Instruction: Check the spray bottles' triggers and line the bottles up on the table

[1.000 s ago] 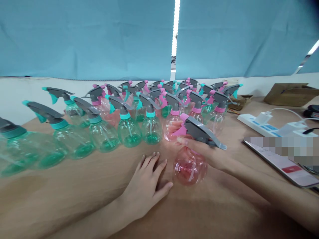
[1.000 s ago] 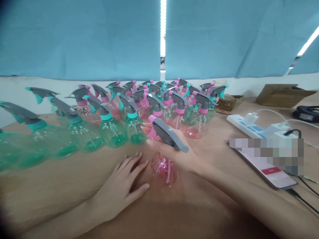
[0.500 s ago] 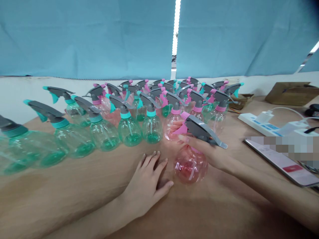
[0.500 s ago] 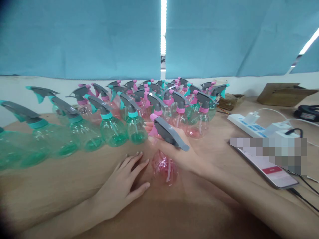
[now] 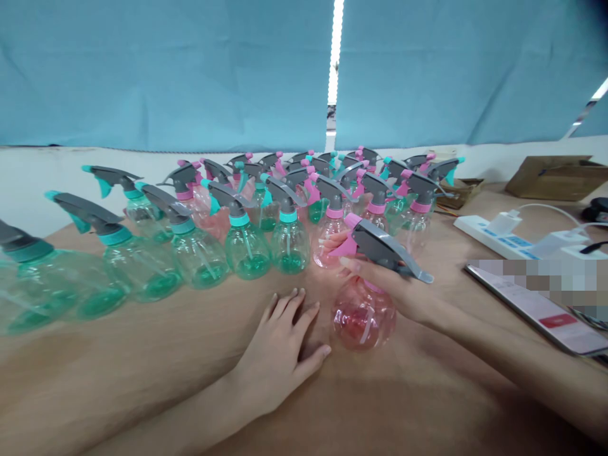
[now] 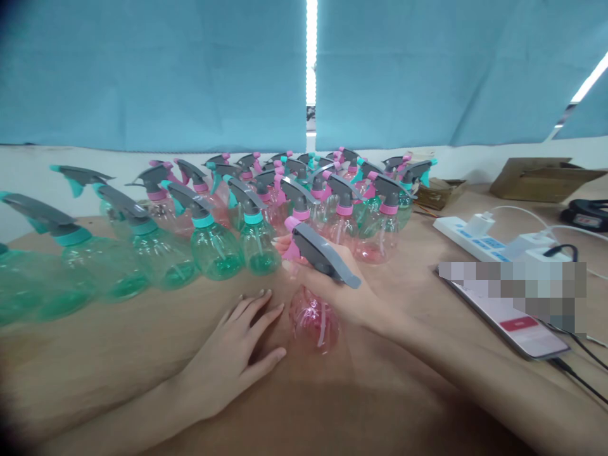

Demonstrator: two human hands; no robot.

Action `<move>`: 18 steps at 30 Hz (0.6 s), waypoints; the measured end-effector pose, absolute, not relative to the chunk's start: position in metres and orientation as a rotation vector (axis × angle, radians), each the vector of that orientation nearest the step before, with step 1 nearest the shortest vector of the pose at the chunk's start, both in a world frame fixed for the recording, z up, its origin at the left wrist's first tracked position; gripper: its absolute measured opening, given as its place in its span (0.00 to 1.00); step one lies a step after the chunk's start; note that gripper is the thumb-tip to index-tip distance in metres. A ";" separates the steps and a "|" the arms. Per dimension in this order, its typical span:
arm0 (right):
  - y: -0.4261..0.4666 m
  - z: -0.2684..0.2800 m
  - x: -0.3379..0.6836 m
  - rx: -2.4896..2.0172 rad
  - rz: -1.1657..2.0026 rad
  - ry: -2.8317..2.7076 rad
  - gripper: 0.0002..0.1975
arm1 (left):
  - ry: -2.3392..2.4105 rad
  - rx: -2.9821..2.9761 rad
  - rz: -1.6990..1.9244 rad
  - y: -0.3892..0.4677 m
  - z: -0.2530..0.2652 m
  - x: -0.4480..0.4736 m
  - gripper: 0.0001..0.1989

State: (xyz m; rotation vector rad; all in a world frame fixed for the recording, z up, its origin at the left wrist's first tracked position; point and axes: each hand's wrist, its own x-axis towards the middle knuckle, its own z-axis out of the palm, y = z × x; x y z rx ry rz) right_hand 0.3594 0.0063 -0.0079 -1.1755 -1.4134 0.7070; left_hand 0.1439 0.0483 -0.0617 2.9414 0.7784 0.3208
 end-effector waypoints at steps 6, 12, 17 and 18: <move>0.008 -0.013 0.363 -1.203 0.734 -1.417 0.08 | 0.773 2.946 0.344 0.049 -0.062 0.143 0.25; 0.008 -0.009 0.364 -1.170 0.756 -1.445 0.08 | 0.776 2.964 0.345 0.048 -0.062 0.143 0.26; 0.006 -0.005 0.360 -1.199 0.725 -1.409 0.11 | 0.780 2.973 0.312 0.049 -0.062 0.143 0.26; 0.006 -0.004 0.360 -1.202 0.733 -1.404 0.12 | 0.779 2.975 0.308 0.049 -0.061 0.143 0.26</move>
